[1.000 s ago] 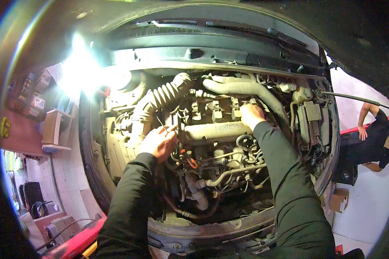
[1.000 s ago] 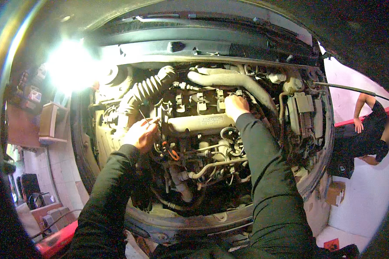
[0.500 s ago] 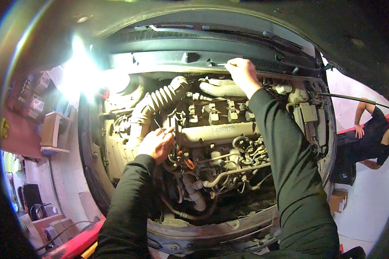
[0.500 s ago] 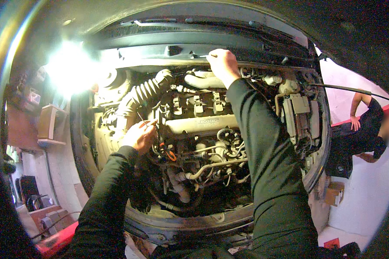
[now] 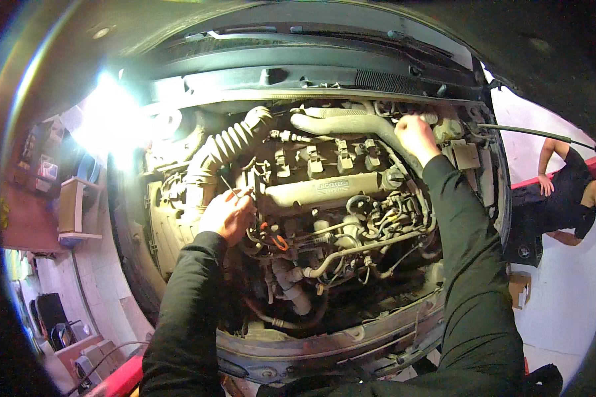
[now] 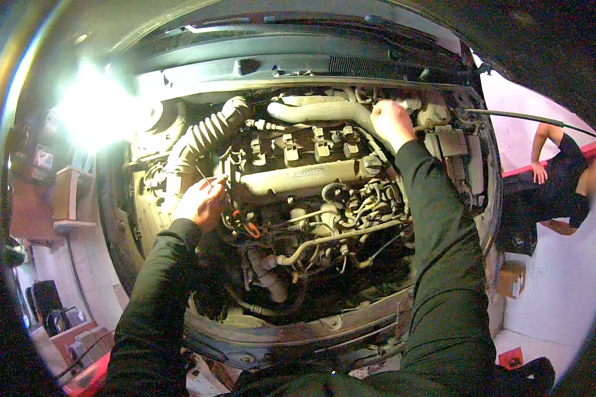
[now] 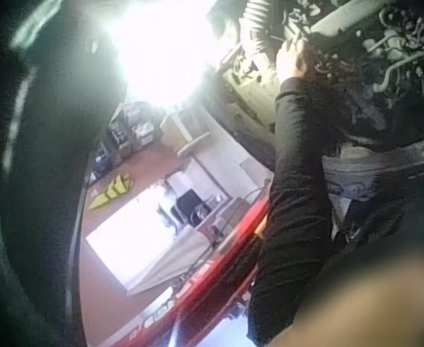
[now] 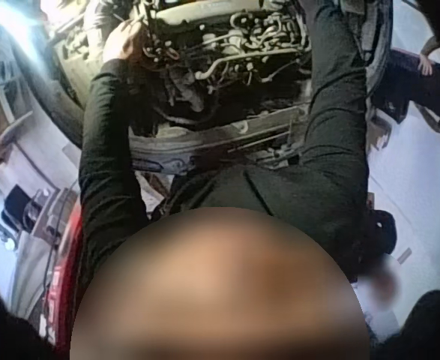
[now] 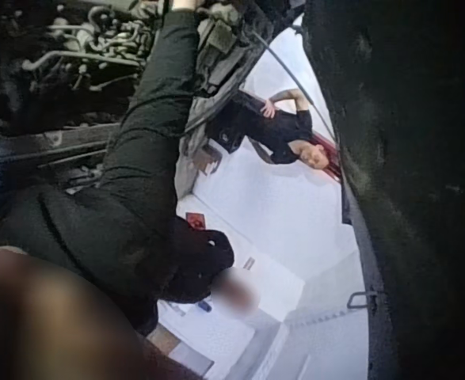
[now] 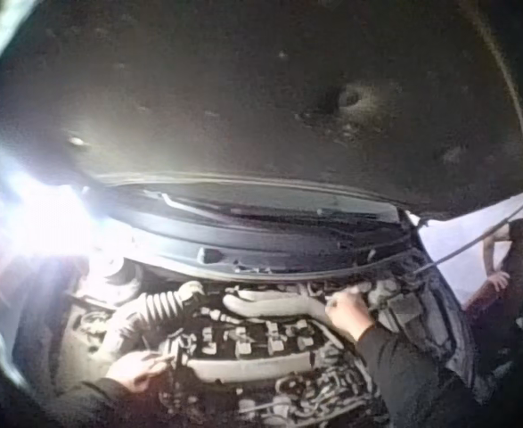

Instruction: The person uses a flashlight to illuminate the engine bay and then uses a wrench to loosen and tighten bolts on the engine. The person works on various parts of the engine throughout the clip.

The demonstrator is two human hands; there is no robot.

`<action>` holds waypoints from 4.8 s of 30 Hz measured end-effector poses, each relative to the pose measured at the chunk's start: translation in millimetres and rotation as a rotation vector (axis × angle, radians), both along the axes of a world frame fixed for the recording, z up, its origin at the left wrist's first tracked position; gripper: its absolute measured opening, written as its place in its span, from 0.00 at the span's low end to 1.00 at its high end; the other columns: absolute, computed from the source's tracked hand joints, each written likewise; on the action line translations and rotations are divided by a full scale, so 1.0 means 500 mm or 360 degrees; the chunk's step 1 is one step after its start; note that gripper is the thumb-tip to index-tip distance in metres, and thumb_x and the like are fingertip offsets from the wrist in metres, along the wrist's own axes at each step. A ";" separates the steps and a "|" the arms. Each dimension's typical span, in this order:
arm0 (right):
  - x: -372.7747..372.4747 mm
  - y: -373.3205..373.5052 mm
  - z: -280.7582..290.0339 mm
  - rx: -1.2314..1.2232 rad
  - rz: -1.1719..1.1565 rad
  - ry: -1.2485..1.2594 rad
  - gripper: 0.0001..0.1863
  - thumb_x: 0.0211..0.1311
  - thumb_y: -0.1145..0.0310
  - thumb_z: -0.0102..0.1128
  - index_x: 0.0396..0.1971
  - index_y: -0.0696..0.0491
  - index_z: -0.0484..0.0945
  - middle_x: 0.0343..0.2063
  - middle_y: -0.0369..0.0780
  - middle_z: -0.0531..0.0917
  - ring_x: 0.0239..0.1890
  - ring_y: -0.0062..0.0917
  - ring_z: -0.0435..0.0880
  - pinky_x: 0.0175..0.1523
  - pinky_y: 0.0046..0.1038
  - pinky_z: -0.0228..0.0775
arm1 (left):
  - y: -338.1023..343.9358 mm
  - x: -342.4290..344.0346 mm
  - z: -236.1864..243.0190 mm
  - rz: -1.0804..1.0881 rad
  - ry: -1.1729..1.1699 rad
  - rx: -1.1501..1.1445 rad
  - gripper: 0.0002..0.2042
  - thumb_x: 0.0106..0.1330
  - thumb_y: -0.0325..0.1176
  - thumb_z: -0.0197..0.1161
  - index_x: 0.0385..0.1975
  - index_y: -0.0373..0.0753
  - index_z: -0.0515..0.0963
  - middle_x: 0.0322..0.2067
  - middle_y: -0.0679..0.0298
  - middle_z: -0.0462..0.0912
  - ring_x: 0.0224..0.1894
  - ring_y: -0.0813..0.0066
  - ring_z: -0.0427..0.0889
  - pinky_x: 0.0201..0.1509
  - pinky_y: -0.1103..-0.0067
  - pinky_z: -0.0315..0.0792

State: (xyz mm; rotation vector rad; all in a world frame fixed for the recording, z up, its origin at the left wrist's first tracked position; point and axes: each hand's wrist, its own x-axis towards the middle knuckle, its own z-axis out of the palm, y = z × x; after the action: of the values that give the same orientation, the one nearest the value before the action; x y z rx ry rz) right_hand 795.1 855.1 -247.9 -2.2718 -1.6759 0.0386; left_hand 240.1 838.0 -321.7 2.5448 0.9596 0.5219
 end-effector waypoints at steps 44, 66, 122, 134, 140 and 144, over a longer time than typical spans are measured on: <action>-0.236 0.249 0.062 0.0405 0.0303 0.0633 0.13 0.67 0.60 0.71 0.39 0.55 0.93 0.38 0.49 0.94 0.43 0.43 0.94 0.51 0.40 0.84 | 0.007 -0.006 -0.017 -0.0020 0.0121 0.0026 0.13 0.73 0.34 0.67 0.52 0.36 0.81 0.61 0.48 0.86 0.62 0.43 0.84 0.65 0.57 0.81; -0.577 -0.285 -0.131 -0.0201 0.0051 0.1211 0.21 0.77 0.62 0.62 0.57 0.64 0.81 0.44 0.60 0.90 0.52 0.59 0.89 0.57 0.50 0.81 | 0.034 0.224 0.027 0.0195 -0.0040 -0.0027 0.15 0.75 0.33 0.62 0.58 0.40 0.81 0.48 0.50 0.91 0.52 0.46 0.88 0.59 0.56 0.80; -0.594 -0.202 -0.187 -0.0299 0.0114 0.0741 0.22 0.77 0.65 0.56 0.62 0.63 0.83 0.51 0.62 0.89 0.56 0.59 0.89 0.64 0.50 0.81 | 0.034 0.221 -0.082 0.0273 0.0350 0.0282 0.21 0.76 0.46 0.61 0.56 0.39 0.89 0.70 0.56 0.82 0.82 0.47 0.65 0.73 0.32 0.59; -0.615 -0.184 -0.180 -0.0339 -0.0019 0.0830 0.18 0.75 0.67 0.54 0.55 0.61 0.83 0.48 0.62 0.88 0.54 0.62 0.88 0.62 0.53 0.79 | 0.034 0.231 -0.066 0.0227 0.0536 0.0002 0.24 0.78 0.48 0.57 0.62 0.37 0.86 0.79 0.55 0.75 0.87 0.43 0.57 0.77 0.26 0.53; -0.632 -0.179 -0.197 -0.0246 -0.0041 0.0996 0.15 0.76 0.66 0.55 0.51 0.60 0.83 0.45 0.62 0.89 0.52 0.62 0.88 0.59 0.55 0.80 | 0.044 0.222 -0.065 0.0169 0.0651 -0.0025 0.25 0.77 0.47 0.56 0.64 0.40 0.87 0.77 0.56 0.77 0.87 0.47 0.57 0.78 0.26 0.49; -0.638 -0.188 -0.196 -0.0092 -0.0039 0.0856 0.15 0.75 0.68 0.55 0.50 0.62 0.82 0.45 0.63 0.88 0.52 0.62 0.88 0.59 0.55 0.80 | 0.044 0.224 -0.062 0.0148 0.0665 -0.0034 0.25 0.77 0.47 0.55 0.65 0.43 0.87 0.79 0.56 0.74 0.88 0.47 0.54 0.78 0.27 0.49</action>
State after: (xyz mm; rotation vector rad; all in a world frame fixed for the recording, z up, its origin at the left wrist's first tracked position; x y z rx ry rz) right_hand 475.9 760.9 -345.7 -2.0680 -1.3701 0.6385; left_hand 351.9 860.2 -352.6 2.6524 1.2180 -0.0037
